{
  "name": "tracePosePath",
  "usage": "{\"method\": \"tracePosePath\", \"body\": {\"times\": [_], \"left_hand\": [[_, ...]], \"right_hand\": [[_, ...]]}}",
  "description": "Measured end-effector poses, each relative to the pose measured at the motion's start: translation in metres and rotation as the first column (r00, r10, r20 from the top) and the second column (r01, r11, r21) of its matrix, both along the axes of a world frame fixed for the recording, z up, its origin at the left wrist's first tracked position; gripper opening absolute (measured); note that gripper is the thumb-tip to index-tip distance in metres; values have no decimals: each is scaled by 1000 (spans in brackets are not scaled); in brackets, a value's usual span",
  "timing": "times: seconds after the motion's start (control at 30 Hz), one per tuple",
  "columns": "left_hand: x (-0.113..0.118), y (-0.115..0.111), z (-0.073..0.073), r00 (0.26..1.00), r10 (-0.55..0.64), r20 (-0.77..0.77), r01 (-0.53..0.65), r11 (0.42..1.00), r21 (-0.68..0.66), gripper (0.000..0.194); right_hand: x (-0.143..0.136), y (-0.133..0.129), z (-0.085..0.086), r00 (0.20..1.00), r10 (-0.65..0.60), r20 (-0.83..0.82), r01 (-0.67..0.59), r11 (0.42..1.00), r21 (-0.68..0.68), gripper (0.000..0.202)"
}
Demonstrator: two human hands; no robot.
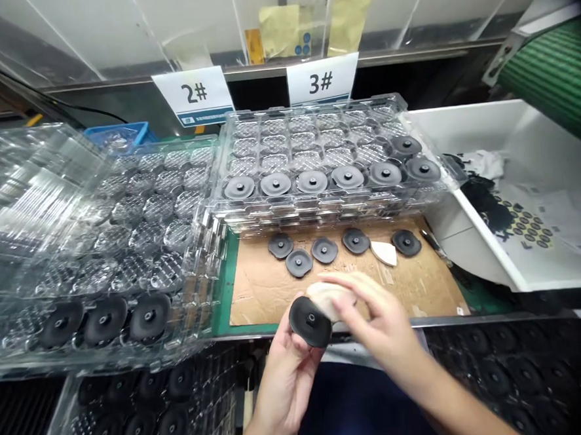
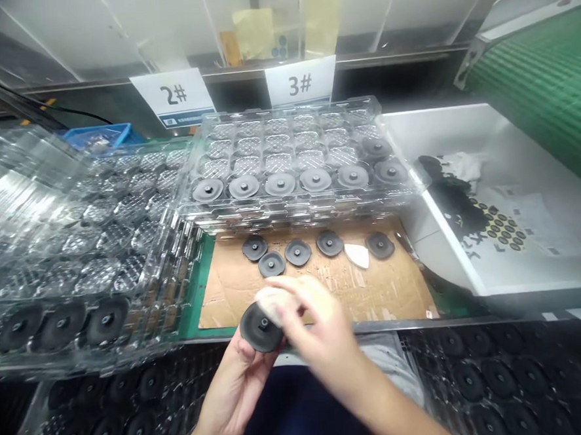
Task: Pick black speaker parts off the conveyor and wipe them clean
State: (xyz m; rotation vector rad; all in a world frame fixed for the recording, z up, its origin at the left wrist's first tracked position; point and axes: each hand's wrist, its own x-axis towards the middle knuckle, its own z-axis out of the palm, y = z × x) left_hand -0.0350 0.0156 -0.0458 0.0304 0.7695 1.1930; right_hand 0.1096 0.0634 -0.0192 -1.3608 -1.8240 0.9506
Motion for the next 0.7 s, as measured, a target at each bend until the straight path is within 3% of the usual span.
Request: {"method": "tracePosePath", "body": {"times": [0.1,0.2,0.33,0.47,0.57,0.63,0.7], "left_hand": [[2,5,4,997,-56,-48,55,998,-38,51],[5,11,8,994,-70,-85,67,997,-38,52],[12,19,10,989,-117,-92,114,993,-35,49],[10,26,9,987,-156,-48,156,988,-13,56],[14,32,9,982,-189,-26,189,982,-24,62],[21,36,11,979,-201,-41,199,979,-53,65],[27,40,16,971,-229,-69,222,970,-97,64]], "right_hand": [[-11,-1,29,979,202,-39,-200,978,50,26],[-13,5,34,939,343,4,-343,939,-12,24],[-11,17,31,978,203,45,-207,971,119,25],[13,11,33,934,358,7,-358,933,44,29],[33,8,33,960,259,109,-262,965,10,29],[37,15,33,966,153,208,-172,982,74,28],[36,28,33,950,196,243,-245,950,192,27]]}}
